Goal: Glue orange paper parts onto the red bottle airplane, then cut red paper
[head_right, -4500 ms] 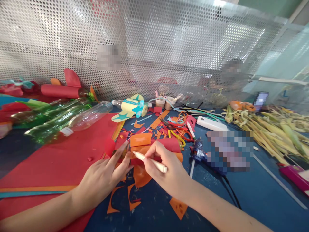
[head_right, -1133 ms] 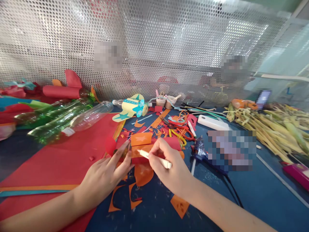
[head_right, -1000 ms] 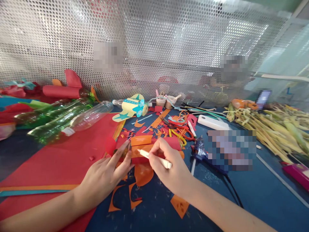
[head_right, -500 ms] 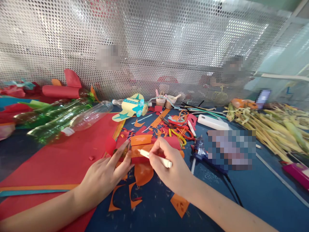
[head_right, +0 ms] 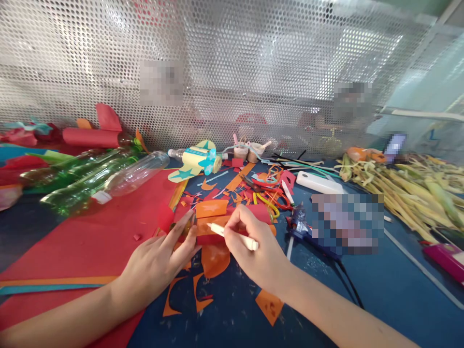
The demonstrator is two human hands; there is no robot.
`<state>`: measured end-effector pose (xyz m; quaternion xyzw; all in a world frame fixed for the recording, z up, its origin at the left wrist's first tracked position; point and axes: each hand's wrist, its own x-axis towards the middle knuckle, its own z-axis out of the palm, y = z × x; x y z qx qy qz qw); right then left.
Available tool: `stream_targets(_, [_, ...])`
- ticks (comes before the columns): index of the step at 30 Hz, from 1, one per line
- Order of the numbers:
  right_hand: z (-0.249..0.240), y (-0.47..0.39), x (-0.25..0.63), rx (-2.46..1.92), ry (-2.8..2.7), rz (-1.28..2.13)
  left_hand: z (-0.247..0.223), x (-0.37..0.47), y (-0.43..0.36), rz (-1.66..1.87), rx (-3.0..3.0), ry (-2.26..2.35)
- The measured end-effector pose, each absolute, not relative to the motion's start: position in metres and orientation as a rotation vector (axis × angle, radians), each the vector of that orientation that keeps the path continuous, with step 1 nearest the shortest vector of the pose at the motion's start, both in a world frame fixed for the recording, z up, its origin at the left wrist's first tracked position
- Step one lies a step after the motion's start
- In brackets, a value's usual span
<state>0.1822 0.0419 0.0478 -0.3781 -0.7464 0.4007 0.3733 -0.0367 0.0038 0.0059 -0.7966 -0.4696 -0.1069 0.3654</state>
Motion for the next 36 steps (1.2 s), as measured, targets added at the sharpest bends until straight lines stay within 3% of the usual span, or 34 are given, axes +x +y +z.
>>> stream_targets(36, [0.0481,0.0421,0.1819,-0.964,-1.926,1.026,0.0105,-0.0356,0.0026,-0.232,-2.030,-1.193])
